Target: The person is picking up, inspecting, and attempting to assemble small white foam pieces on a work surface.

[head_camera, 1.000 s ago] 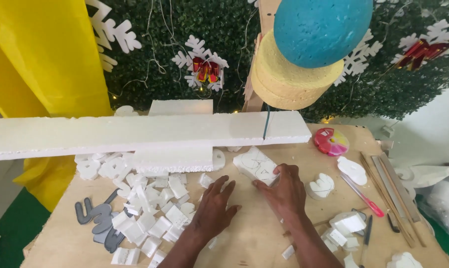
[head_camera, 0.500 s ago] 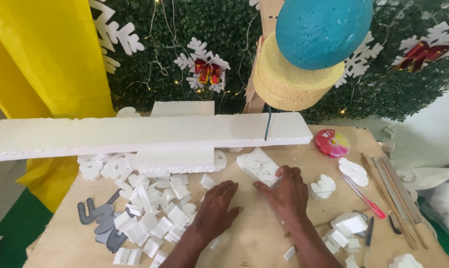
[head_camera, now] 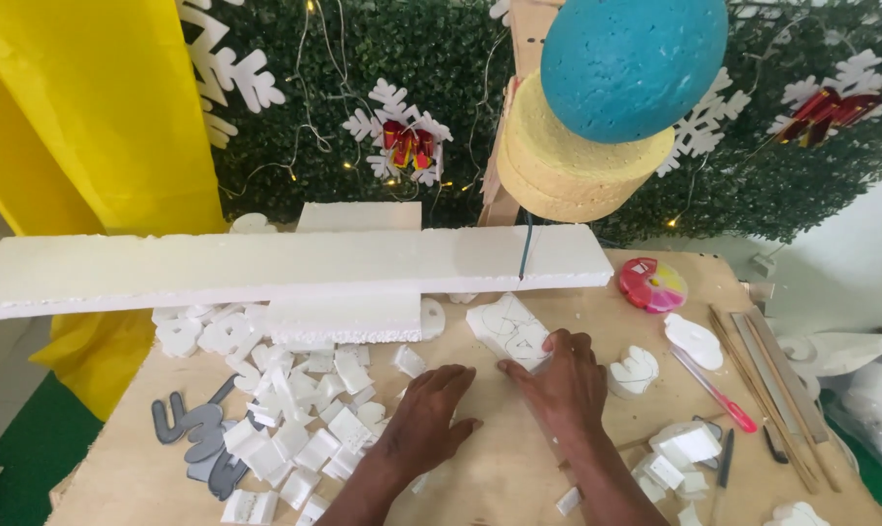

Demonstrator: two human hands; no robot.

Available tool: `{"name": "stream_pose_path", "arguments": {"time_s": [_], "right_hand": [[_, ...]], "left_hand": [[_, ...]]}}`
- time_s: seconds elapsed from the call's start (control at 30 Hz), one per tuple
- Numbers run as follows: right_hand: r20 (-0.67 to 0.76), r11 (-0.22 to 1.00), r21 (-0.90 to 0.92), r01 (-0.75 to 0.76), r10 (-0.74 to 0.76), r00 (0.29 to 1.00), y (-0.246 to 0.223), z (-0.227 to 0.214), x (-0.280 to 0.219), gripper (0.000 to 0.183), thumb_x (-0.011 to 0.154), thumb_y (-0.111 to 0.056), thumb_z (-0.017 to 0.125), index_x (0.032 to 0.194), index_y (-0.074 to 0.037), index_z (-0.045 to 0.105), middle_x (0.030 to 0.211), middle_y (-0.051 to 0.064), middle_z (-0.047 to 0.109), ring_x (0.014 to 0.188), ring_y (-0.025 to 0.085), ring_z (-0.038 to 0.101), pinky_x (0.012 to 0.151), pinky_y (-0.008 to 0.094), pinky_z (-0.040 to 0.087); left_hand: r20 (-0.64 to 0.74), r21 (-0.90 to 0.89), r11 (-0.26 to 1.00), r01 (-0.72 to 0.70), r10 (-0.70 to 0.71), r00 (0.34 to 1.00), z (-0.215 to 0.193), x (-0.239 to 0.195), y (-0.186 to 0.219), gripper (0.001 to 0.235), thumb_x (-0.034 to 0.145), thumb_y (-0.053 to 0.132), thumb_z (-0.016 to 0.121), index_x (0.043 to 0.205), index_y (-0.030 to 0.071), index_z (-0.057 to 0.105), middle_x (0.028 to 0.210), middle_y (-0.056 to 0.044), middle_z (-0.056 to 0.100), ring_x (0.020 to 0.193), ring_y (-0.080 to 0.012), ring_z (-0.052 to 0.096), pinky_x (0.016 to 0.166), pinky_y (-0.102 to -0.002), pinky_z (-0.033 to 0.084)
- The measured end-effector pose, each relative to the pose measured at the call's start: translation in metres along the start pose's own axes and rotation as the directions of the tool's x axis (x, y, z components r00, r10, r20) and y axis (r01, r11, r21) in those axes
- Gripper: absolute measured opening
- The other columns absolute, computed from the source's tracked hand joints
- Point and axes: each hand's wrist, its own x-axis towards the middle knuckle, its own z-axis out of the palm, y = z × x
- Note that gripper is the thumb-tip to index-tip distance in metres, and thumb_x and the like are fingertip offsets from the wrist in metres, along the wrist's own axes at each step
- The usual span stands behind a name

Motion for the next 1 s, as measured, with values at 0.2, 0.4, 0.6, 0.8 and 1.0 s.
{"name": "stream_pose_path", "arguments": {"time_s": [0.2, 0.4, 0.6, 0.8, 1.0], "right_hand": [[-0.027, 1.0, -0.011, 0.017, -0.018, 0.999, 0.005, 0.005, 0.002, 0.073, 0.069, -0.069, 0.082, 0.116, -0.018, 0.059, 0.121, 0.006, 0.06, 0.113, 0.03, 0.063, 0.097, 0.047, 0.045], [-0.039, 1.0, -0.002, 0.008, -0.008, 0.999, 0.004, 0.004, 0.001, 0.081, 0.069, -0.067, 0.085, 0.125, -0.017, 0.057, 0.124, 0.008, 0.061, 0.119, 0.031, 0.06, 0.099, 0.05, 0.044], [-0.024, 0.998, -0.052, 0.031, -0.032, 0.999, 0.005, 0.004, 0.002, 0.092, 0.072, -0.072, 0.08, 0.138, -0.016, 0.052, 0.131, 0.013, 0.058, 0.122, 0.036, 0.059, 0.1, 0.053, 0.044], [-0.011, 0.996, -0.081, 0.023, -0.024, 1.0, 0.004, 0.002, 0.002, 0.091, 0.073, -0.073, 0.078, 0.139, -0.015, 0.054, 0.132, 0.015, 0.057, 0.123, 0.036, 0.058, 0.101, 0.054, 0.044], [-0.02, 0.997, -0.068, 0.027, -0.028, 0.999, 0.004, 0.002, 0.002, 0.086, 0.074, -0.072, 0.077, 0.136, -0.016, 0.057, 0.131, 0.014, 0.057, 0.122, 0.036, 0.059, 0.101, 0.053, 0.044]], "left_hand": [[0.038, -0.046, 0.997, -0.065, 0.066, 0.997, -0.006, 0.001, 0.006, 0.071, 0.08, 0.025, 0.086, 0.138, 0.0, 0.054, 0.135, -0.022, 0.061, 0.122, -0.0401, 0.059, 0.106, -0.051, 0.041], [0.092, -0.078, 0.992, -0.103, 0.11, 0.99, -0.012, 0.001, 0.014, 0.077, 0.079, 0.036, 0.086, 0.139, -0.001, 0.054, 0.125, -0.021, 0.064, 0.112, -0.0393, 0.062, 0.107, -0.052, 0.038], [0.091, -0.09, 0.989, -0.118, 0.126, 0.988, -0.012, 0.0, 0.014, 0.076, 0.085, 0.046, 0.08, 0.14, -0.002, 0.055, 0.104, -0.018, 0.07, 0.091, -0.0376, 0.067, 0.102, -0.052, 0.041], [0.094, -0.119, 0.989, -0.087, 0.098, 0.991, -0.017, 0.004, 0.018, 0.061, 0.084, 0.039, 0.082, 0.13, 0.002, 0.066, 0.087, -0.009, 0.077, 0.079, -0.0313, 0.072, 0.094, -0.047, 0.044], [0.053, -0.145, 0.983, -0.112, 0.121, 0.991, -0.015, 0.005, 0.017, 0.053, 0.088, 0.028, 0.081, 0.13, 0.001, 0.064, 0.082, -0.007, 0.073, 0.07, -0.0311, 0.069, 0.081, -0.046, 0.052]]}}
